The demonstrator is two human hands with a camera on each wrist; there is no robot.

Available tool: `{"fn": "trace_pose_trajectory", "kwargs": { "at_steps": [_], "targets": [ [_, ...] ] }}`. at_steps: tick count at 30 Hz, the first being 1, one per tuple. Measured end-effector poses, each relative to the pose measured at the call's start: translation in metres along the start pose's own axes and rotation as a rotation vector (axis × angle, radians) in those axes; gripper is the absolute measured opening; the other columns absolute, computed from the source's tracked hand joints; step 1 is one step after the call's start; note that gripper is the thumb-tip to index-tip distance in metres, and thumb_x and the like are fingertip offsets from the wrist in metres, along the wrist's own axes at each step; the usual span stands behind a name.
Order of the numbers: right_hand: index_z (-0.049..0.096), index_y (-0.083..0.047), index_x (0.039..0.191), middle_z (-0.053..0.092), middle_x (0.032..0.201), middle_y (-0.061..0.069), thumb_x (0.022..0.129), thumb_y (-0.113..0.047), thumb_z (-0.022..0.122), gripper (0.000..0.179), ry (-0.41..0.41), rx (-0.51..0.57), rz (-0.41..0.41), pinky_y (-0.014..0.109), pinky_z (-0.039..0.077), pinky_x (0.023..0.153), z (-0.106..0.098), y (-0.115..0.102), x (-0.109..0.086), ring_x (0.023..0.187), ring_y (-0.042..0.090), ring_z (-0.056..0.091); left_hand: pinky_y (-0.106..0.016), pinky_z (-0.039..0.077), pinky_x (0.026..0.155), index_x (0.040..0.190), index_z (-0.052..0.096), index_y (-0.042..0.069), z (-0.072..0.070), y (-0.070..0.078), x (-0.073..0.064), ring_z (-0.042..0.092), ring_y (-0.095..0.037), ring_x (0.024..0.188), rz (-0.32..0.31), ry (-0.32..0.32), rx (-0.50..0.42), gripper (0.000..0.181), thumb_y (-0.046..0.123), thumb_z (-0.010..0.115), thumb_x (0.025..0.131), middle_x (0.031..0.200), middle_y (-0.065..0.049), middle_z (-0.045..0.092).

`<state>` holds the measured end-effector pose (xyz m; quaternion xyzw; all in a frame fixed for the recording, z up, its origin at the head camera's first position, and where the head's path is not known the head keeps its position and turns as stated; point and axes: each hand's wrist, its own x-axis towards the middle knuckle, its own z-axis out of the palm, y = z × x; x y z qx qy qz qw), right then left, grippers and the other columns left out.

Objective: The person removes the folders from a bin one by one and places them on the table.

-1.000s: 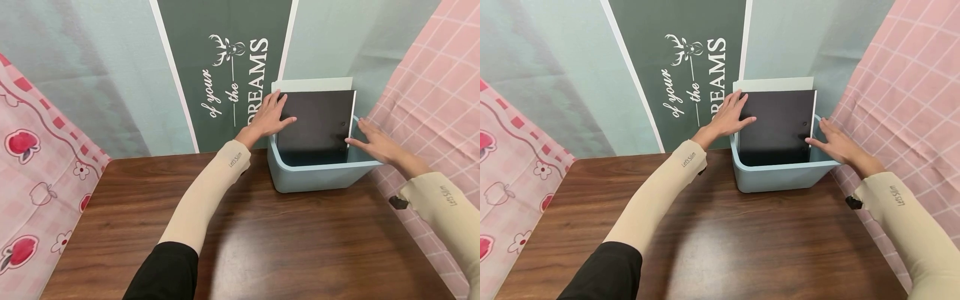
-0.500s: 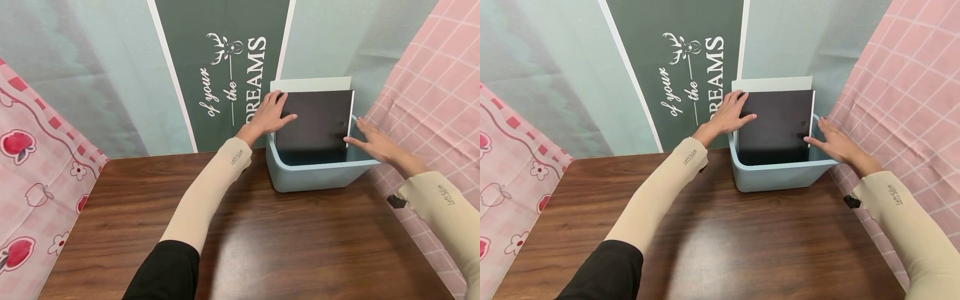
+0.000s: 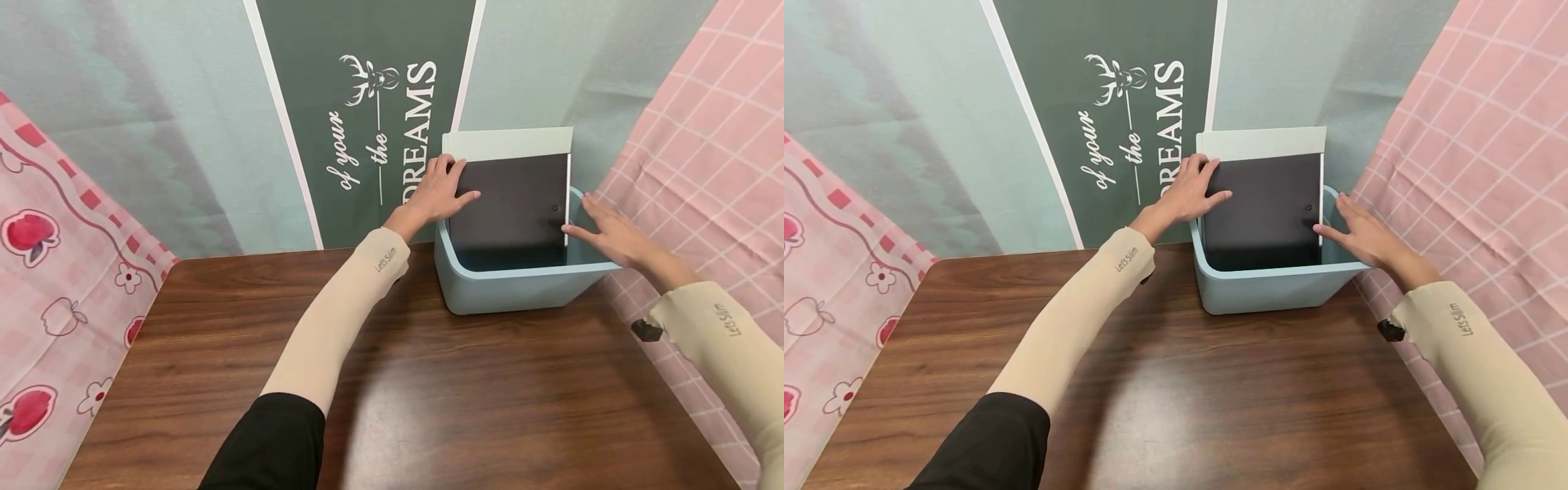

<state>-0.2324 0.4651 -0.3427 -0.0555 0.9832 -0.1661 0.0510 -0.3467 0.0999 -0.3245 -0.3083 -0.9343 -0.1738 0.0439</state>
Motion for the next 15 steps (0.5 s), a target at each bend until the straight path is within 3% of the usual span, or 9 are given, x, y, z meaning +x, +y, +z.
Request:
{"fn": "trace_pose_trajectory", "kwargs": {
  "at_steps": [6, 15],
  "targets": [
    [-0.004, 0.002, 0.167, -0.010, 0.173, 0.026, 0.110, -0.056, 0.043, 0.093, -0.008, 0.004, 0.017, 0.073, 0.001, 0.123, -0.003, -0.005, -0.006, 0.159, 0.052, -0.004, -0.034, 0.023, 0.129, 0.170, 0.022, 0.015, 0.004, -0.001, -0.007, 0.012, -0.027, 0.159, 0.012, -0.008, -0.008, 0.083, 0.059, 0.052, 0.107, 0.174, -0.011, 0.013],
    [-0.003, 0.003, 0.167, -0.010, 0.173, 0.026, 0.110, -0.055, 0.043, 0.093, -0.004, 0.016, 0.013, 0.073, 0.001, 0.123, -0.002, -0.004, -0.006, 0.159, 0.052, -0.004, -0.037, 0.025, 0.128, 0.171, 0.018, 0.015, 0.017, 0.000, -0.011, 0.007, -0.027, 0.162, 0.019, 0.033, -0.042, 0.084, 0.058, 0.052, 0.107, 0.175, -0.014, 0.006]
  ]
}}
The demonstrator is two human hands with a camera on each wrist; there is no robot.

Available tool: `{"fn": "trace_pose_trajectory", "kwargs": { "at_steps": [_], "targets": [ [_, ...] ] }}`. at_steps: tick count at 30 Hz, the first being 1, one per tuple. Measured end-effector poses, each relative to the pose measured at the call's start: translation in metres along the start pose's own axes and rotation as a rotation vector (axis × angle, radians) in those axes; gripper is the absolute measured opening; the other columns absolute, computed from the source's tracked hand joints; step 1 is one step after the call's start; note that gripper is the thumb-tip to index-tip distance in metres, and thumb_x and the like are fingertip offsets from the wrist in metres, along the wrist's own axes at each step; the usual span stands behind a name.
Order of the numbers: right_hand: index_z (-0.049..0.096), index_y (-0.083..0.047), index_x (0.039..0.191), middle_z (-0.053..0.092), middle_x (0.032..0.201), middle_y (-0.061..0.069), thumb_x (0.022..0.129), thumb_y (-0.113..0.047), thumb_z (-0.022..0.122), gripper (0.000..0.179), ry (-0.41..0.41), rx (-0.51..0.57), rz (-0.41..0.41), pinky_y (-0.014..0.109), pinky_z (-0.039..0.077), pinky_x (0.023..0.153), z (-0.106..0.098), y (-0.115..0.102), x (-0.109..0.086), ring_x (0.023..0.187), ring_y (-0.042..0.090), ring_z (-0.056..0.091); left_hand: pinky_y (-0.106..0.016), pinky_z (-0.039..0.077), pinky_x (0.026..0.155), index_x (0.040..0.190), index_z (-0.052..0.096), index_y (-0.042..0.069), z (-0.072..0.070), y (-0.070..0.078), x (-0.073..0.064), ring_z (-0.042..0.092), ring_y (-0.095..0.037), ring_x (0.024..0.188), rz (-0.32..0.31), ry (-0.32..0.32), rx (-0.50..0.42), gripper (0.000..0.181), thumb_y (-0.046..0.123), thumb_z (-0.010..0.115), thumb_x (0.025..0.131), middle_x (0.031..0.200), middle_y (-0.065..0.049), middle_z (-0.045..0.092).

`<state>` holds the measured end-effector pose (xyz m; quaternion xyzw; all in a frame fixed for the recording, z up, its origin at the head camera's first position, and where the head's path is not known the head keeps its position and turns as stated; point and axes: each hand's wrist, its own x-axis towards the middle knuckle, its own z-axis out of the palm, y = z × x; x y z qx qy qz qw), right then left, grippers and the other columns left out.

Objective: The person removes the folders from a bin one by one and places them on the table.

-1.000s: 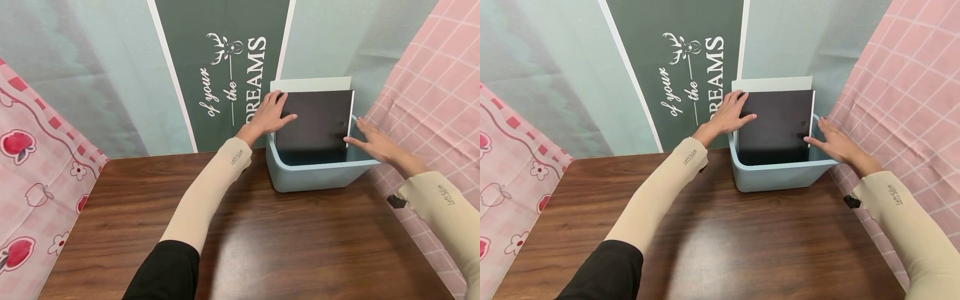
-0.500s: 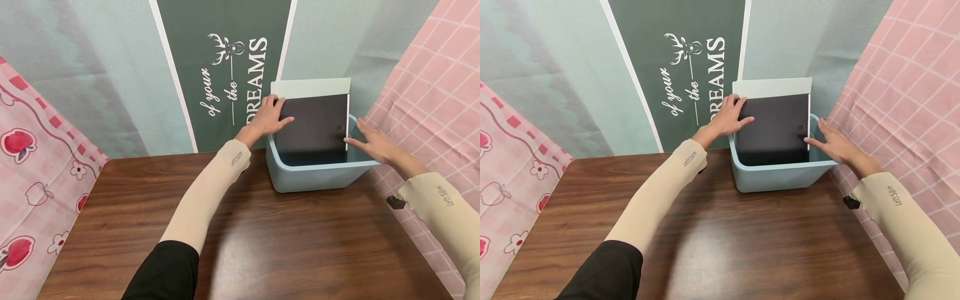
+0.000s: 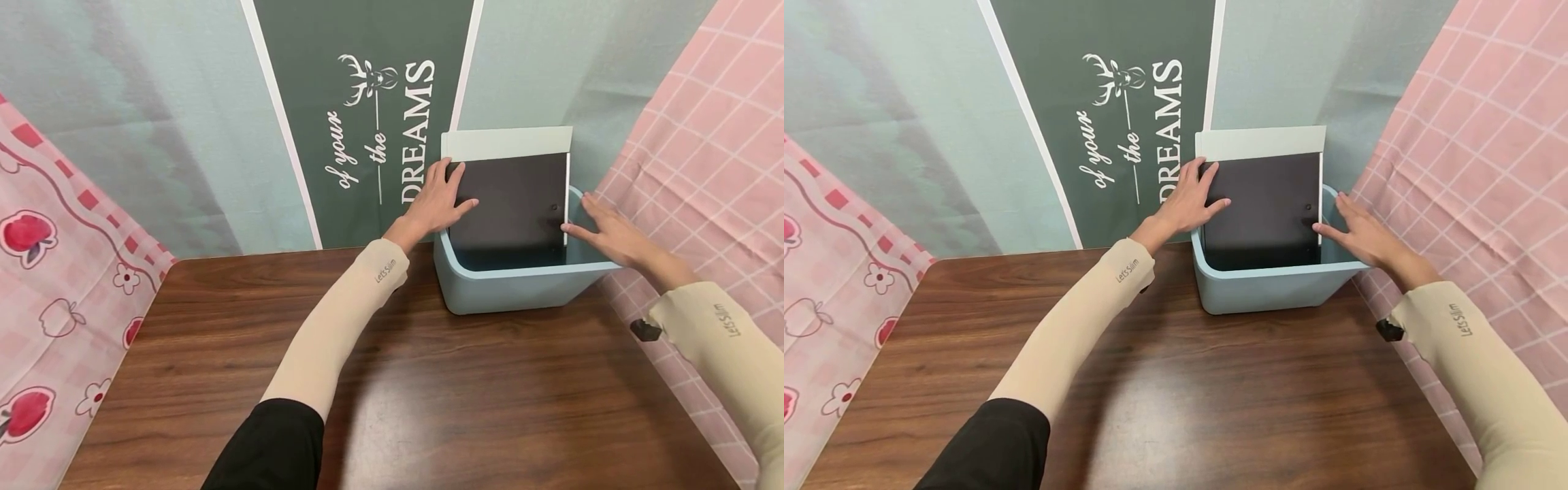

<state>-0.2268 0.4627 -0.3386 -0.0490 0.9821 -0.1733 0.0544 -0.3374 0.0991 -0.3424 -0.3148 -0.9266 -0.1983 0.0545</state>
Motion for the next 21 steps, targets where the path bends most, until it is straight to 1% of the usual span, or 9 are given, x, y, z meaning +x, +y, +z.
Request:
{"fn": "trace_pose_trajectory", "kwargs": {
  "at_steps": [7, 11, 15, 21],
  "targets": [
    [-0.003, 0.002, 0.167, -0.010, 0.174, 0.025, 0.110, -0.055, 0.043, 0.092, 0.005, 0.001, -0.005, 0.073, 0.001, 0.123, 0.0000, 0.0016, 0.0005, 0.159, 0.052, -0.003, -0.038, 0.029, 0.127, 0.171, 0.017, 0.018, 0.0044, 0.0016, -0.0013, 0.004, -0.027, 0.162, -0.017, 0.002, -0.005, 0.083, 0.058, 0.052, 0.107, 0.176, -0.013, 0.003],
    [-0.003, 0.002, 0.167, -0.009, 0.173, 0.026, 0.110, -0.056, 0.043, 0.093, 0.003, 0.002, -0.001, 0.073, 0.001, 0.123, -0.0012, 0.0012, 0.0007, 0.159, 0.053, -0.003, -0.037, 0.027, 0.128, 0.171, 0.019, 0.017, 0.0041, 0.0021, -0.0016, 0.005, -0.028, 0.161, -0.018, 0.010, -0.005, 0.083, 0.058, 0.052, 0.107, 0.175, -0.014, 0.004],
    [-0.003, 0.003, 0.166, -0.009, 0.173, 0.026, 0.110, -0.056, 0.042, 0.094, 0.003, 0.000, -0.001, 0.072, 0.001, 0.123, -0.0019, 0.0011, 0.0004, 0.158, 0.053, -0.003, -0.038, 0.027, 0.128, 0.171, 0.020, 0.017, 0.0044, 0.0022, -0.0021, 0.005, -0.029, 0.160, -0.028, 0.019, -0.036, 0.082, 0.057, 0.053, 0.107, 0.174, -0.015, 0.005],
    [-0.002, 0.004, 0.166, -0.007, 0.173, 0.027, 0.110, -0.055, 0.043, 0.093, 0.002, 0.001, -0.005, 0.073, 0.002, 0.124, -0.0015, 0.0013, -0.0001, 0.159, 0.052, -0.002, -0.038, 0.028, 0.127, 0.171, 0.021, 0.018, 0.0050, 0.0023, -0.0038, 0.004, -0.028, 0.161, -0.048, 0.010, -0.070, 0.081, 0.056, 0.053, 0.107, 0.175, -0.015, 0.001]
  ]
}}
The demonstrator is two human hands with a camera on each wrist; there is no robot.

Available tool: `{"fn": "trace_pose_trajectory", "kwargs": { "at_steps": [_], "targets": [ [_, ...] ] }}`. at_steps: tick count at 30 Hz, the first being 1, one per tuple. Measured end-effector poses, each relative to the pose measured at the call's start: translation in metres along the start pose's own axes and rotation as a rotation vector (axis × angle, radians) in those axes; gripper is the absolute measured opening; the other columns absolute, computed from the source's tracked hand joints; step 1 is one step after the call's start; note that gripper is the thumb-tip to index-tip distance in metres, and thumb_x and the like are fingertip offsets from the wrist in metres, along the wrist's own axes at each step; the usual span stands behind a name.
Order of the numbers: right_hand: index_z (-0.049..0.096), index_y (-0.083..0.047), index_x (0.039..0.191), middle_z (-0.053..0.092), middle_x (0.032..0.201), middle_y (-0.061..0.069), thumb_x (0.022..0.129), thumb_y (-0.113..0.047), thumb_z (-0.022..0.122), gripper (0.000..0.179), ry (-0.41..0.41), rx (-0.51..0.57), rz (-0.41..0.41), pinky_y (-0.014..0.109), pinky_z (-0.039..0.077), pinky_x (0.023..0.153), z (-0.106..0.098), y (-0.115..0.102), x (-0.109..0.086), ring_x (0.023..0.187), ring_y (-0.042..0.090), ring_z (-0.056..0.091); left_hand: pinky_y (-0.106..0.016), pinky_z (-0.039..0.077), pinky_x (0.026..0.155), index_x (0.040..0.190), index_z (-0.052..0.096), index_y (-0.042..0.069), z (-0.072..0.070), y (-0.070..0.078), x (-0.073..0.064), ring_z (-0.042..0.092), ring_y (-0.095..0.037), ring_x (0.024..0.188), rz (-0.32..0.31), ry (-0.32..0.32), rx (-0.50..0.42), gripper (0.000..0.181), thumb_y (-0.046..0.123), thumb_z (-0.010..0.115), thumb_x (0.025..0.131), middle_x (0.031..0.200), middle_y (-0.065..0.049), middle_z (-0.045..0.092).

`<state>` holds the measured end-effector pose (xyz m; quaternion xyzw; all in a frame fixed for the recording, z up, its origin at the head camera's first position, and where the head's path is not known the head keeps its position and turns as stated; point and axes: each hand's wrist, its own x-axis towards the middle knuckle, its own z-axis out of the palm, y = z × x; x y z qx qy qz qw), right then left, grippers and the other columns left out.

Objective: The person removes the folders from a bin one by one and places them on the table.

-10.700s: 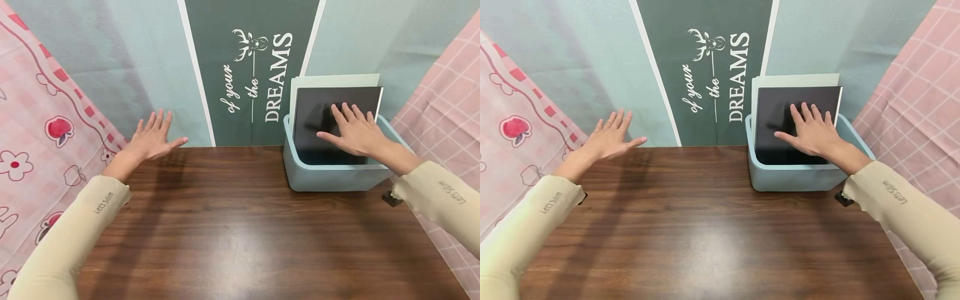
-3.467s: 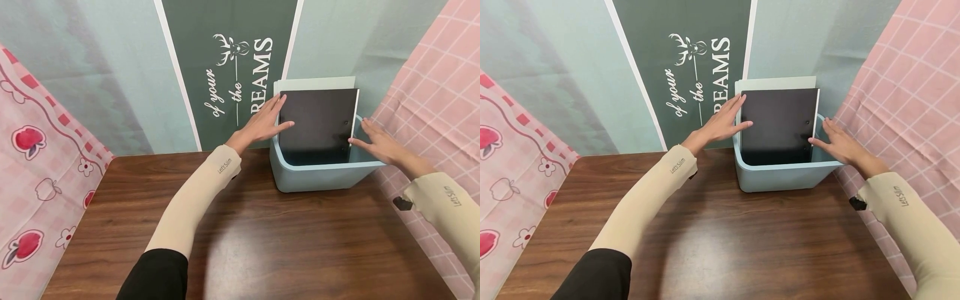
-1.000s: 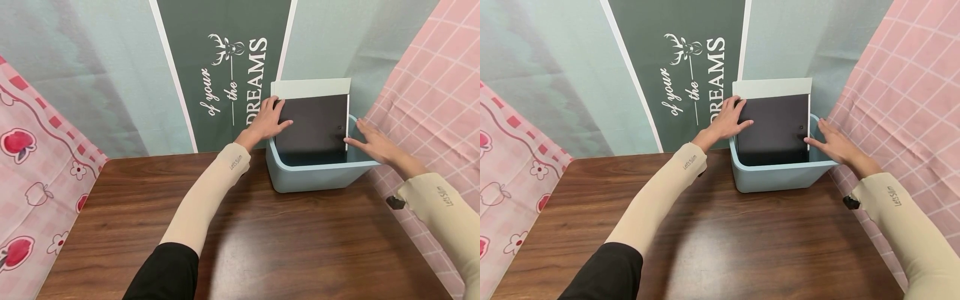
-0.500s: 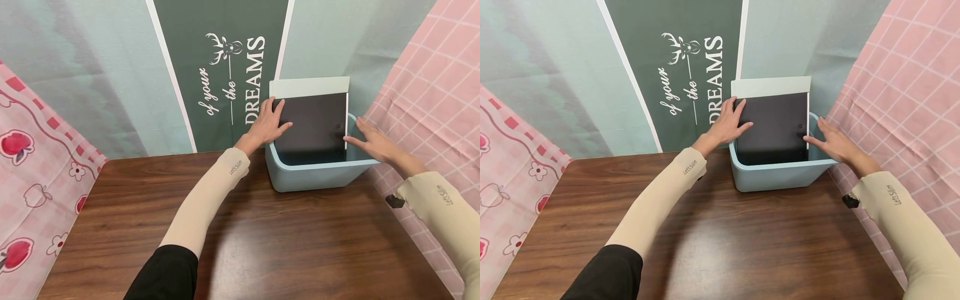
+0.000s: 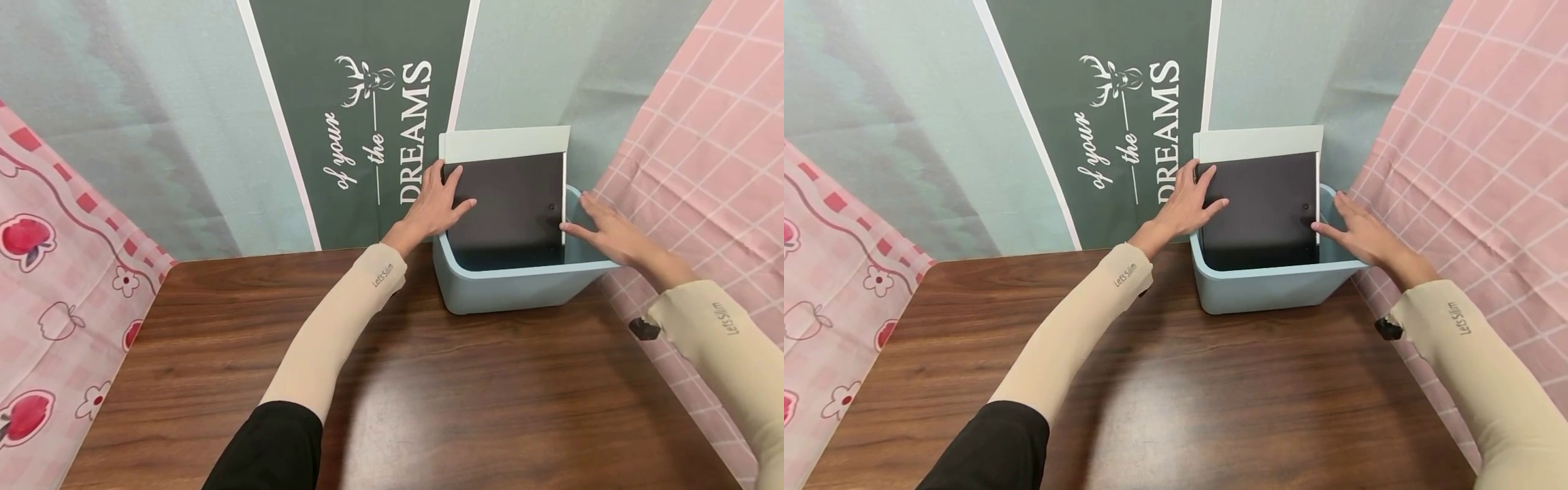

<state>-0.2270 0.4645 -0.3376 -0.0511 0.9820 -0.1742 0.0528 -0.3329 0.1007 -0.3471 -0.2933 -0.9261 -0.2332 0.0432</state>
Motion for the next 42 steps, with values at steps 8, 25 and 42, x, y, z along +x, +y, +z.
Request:
{"fn": "trace_pose_trajectory", "kwargs": {
  "at_steps": [8, 25, 42],
  "targets": [
    [-0.002, 0.003, 0.167, -0.008, 0.173, 0.027, 0.110, -0.055, 0.042, 0.093, 0.011, 0.002, -0.019, 0.073, 0.002, 0.123, 0.001, 0.007, 0.011, 0.159, 0.052, -0.003, -0.037, 0.031, 0.125, 0.169, 0.027, 0.020, 0.003, -0.003, 0.003, 0.006, -0.028, 0.159, 0.014, 0.048, 0.013, 0.077, 0.057, 0.055, 0.107, 0.173, -0.014, 0.006],
    [-0.004, 0.003, 0.166, -0.009, 0.173, 0.027, 0.111, -0.054, 0.042, 0.092, 0.000, 0.005, -0.021, 0.072, 0.000, 0.124, 0.000, 0.006, 0.014, 0.159, 0.052, -0.004, -0.024, 0.020, 0.127, 0.163, 0.039, 0.006, 0.011, -0.009, 0.000, 0.017, -0.026, 0.157, 0.178, 0.158, -0.239, 0.067, 0.032, 0.065, 0.106, 0.168, -0.015, 0.006],
    [-0.004, 0.002, 0.167, -0.008, 0.173, 0.027, 0.110, -0.055, 0.042, 0.092, 0.005, 0.014, -0.010, 0.072, -0.001, 0.124, 0.002, 0.006, 0.014, 0.159, 0.052, -0.004, -0.028, 0.038, 0.117, 0.158, 0.050, 0.019, 0.009, 0.000, -0.001, 0.037, -0.023, 0.146, 0.189, 0.082, -0.361, 0.071, 0.025, 0.082, 0.095, 0.161, -0.015, 0.030]
  ]
}}
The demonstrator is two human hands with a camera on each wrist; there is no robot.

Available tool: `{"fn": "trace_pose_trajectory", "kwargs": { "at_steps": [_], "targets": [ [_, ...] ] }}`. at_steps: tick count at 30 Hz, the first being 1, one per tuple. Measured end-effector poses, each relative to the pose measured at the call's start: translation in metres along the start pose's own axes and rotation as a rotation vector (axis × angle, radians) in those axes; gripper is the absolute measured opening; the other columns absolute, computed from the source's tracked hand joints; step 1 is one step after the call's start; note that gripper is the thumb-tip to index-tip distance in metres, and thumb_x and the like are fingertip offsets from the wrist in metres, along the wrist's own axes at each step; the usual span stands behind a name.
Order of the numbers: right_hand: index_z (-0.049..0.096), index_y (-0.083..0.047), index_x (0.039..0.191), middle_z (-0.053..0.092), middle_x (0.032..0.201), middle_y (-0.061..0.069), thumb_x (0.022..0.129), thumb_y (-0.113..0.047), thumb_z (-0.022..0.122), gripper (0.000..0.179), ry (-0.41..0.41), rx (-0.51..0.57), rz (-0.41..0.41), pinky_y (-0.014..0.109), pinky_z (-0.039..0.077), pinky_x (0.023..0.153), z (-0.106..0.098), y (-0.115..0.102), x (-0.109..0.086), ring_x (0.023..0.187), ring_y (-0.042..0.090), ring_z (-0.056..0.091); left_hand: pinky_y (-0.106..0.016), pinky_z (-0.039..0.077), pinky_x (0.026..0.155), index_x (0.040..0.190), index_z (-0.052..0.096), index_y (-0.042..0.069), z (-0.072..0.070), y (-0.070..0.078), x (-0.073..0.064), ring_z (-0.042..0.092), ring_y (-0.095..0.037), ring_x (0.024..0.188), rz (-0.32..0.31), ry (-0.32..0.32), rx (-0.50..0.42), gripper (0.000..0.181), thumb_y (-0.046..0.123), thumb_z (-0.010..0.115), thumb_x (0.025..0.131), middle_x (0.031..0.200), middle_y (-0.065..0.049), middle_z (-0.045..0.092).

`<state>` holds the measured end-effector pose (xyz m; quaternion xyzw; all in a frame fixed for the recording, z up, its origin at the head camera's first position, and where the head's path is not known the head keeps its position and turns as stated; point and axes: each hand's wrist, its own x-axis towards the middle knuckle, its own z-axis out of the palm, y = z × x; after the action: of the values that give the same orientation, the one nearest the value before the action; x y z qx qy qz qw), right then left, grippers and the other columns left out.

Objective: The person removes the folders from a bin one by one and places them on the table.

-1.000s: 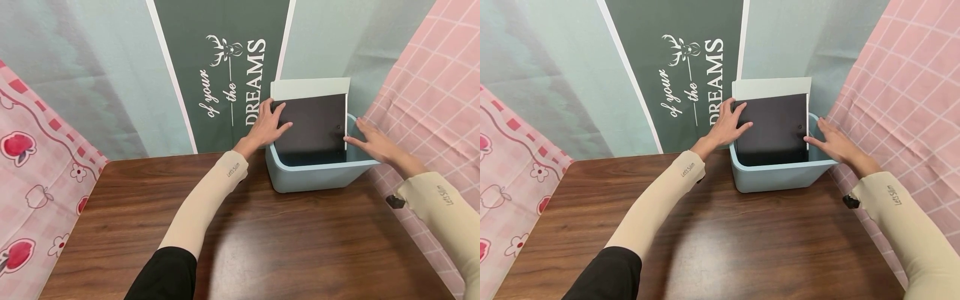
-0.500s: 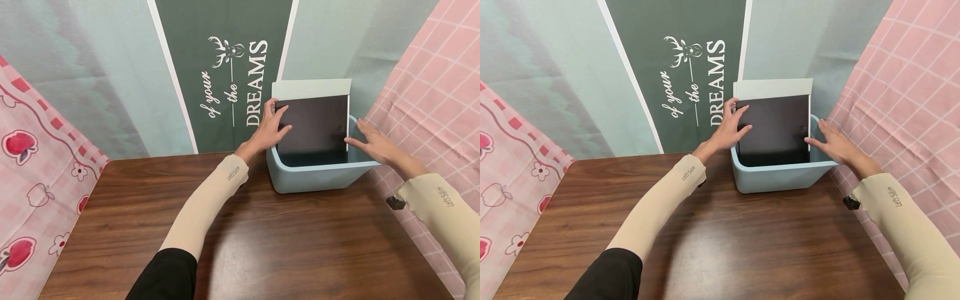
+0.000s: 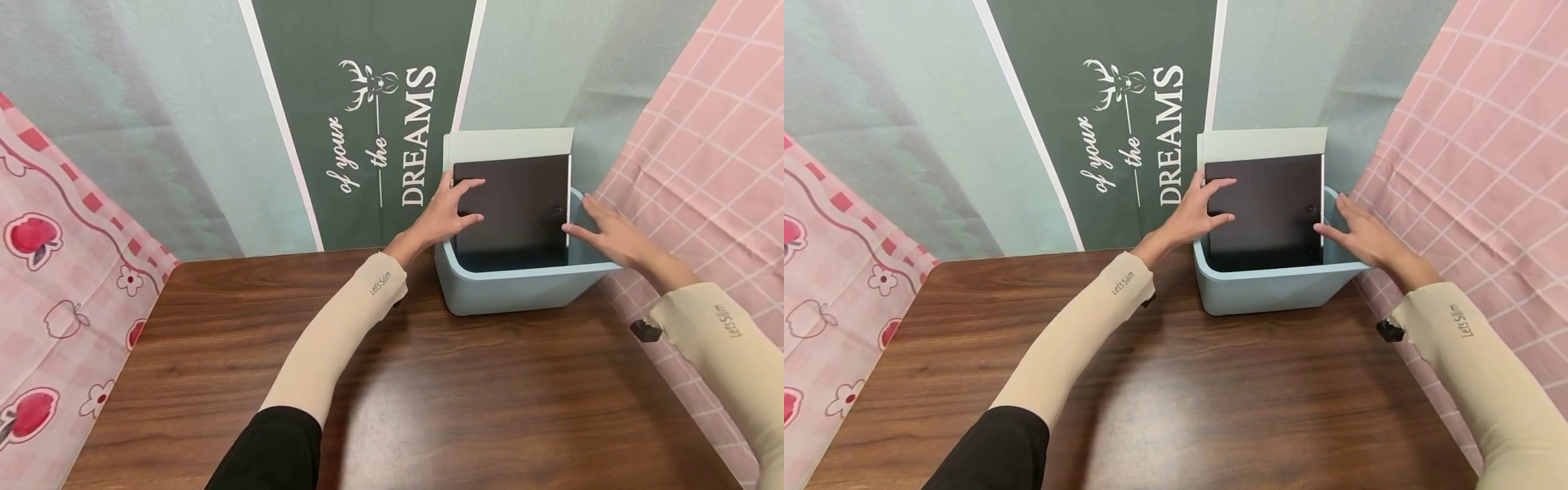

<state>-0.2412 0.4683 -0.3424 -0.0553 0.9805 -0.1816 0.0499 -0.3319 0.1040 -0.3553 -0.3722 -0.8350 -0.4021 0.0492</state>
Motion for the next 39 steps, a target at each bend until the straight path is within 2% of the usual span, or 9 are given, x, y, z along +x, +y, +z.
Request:
{"fn": "trace_pose_trajectory", "kwargs": {
  "at_steps": [3, 8, 15, 19, 23, 30, 34, 39],
  "targets": [
    [-0.004, 0.001, 0.167, -0.008, 0.173, 0.027, 0.110, -0.056, 0.042, 0.092, -0.003, -0.005, 0.000, 0.072, 0.000, 0.124, 0.000, -0.001, 0.000, 0.159, 0.052, -0.004, -0.030, 0.039, 0.117, 0.157, 0.051, 0.019, -0.002, 0.003, 0.002, 0.042, -0.024, 0.142, 0.000, -0.021, -0.006, 0.074, 0.023, 0.086, 0.092, 0.156, -0.015, 0.038],
    [-0.004, 0.001, 0.167, -0.009, 0.173, 0.026, 0.110, -0.056, 0.041, 0.092, -0.004, -0.004, 0.000, 0.071, -0.001, 0.124, 0.001, -0.001, 0.001, 0.159, 0.051, -0.004, -0.032, 0.037, 0.119, 0.155, 0.056, 0.018, -0.005, 0.007, 0.004, 0.044, -0.025, 0.146, -0.007, -0.089, -0.015, 0.072, 0.019, 0.088, 0.090, 0.157, -0.010, 0.050],
    [-0.004, 0.001, 0.167, -0.008, 0.173, 0.026, 0.110, -0.055, 0.042, 0.092, -0.009, 0.004, -0.002, 0.072, -0.001, 0.124, 0.000, -0.001, 0.002, 0.159, 0.052, -0.004, -0.018, 0.037, 0.115, 0.144, 0.068, 0.016, -0.009, 0.009, 0.012, 0.052, -0.013, 0.142, 0.003, -0.246, -0.035, 0.057, 0.015, 0.087, 0.090, 0.149, 0.000, 0.064],
    [-0.003, 0.001, 0.167, -0.008, 0.174, 0.026, 0.111, -0.054, 0.042, 0.091, -0.007, 0.003, -0.011, 0.071, -0.001, 0.124, 0.000, -0.001, 0.002, 0.159, 0.052, -0.003, -0.017, 0.038, 0.113, 0.141, 0.071, 0.018, -0.010, 0.010, 0.016, 0.054, -0.012, 0.139, -0.009, -0.289, -0.010, 0.053, 0.014, 0.086, 0.090, 0.146, 0.001, 0.066],
    [-0.004, 0.000, 0.167, -0.008, 0.174, 0.026, 0.111, -0.054, 0.042, 0.091, -0.009, -0.001, -0.010, 0.072, -0.001, 0.124, 0.000, 0.000, 0.002, 0.159, 0.052, -0.003, -0.016, 0.041, 0.104, 0.138, 0.073, 0.019, -0.008, 0.010, 0.016, 0.058, -0.011, 0.126, -0.039, -0.277, -0.006, 0.049, 0.012, 0.085, 0.091, 0.143, 0.000, 0.069],
    [-0.006, 0.000, 0.167, -0.010, 0.173, 0.026, 0.111, -0.055, 0.042, 0.092, -0.016, 0.005, -0.002, 0.072, -0.001, 0.124, 0.001, 0.001, 0.000, 0.159, 0.052, -0.004, -0.019, 0.044, 0.085, 0.131, 0.078, 0.021, -0.002, 0.015, 0.012, 0.059, -0.014, 0.106, -0.103, -0.205, -0.051, 0.043, 0.011, 0.087, 0.090, 0.130, 0.000, 0.076],
    [-0.007, -0.002, 0.167, -0.011, 0.174, 0.025, 0.111, -0.055, 0.042, 0.092, -0.019, 0.011, 0.001, 0.072, -0.003, 0.123, 0.001, 0.001, 0.000, 0.159, 0.052, -0.005, -0.019, 0.045, 0.083, 0.129, 0.080, 0.021, -0.001, 0.018, 0.010, 0.059, -0.014, 0.104, -0.139, -0.164, -0.074, 0.041, 0.011, 0.087, 0.089, 0.115, 0.000, 0.080],
    [-0.007, -0.002, 0.167, -0.011, 0.173, 0.025, 0.111, -0.054, 0.042, 0.091, -0.014, 0.012, 0.000, 0.073, -0.003, 0.123, 0.000, 0.001, 0.001, 0.159, 0.052, -0.005, -0.018, 0.045, 0.086, 0.126, 0.081, 0.023, -0.001, 0.018, 0.008, 0.060, -0.011, 0.109, -0.170, -0.108, -0.112, 0.040, 0.010, 0.088, 0.088, 0.114, 0.003, 0.081]
  ]
}}
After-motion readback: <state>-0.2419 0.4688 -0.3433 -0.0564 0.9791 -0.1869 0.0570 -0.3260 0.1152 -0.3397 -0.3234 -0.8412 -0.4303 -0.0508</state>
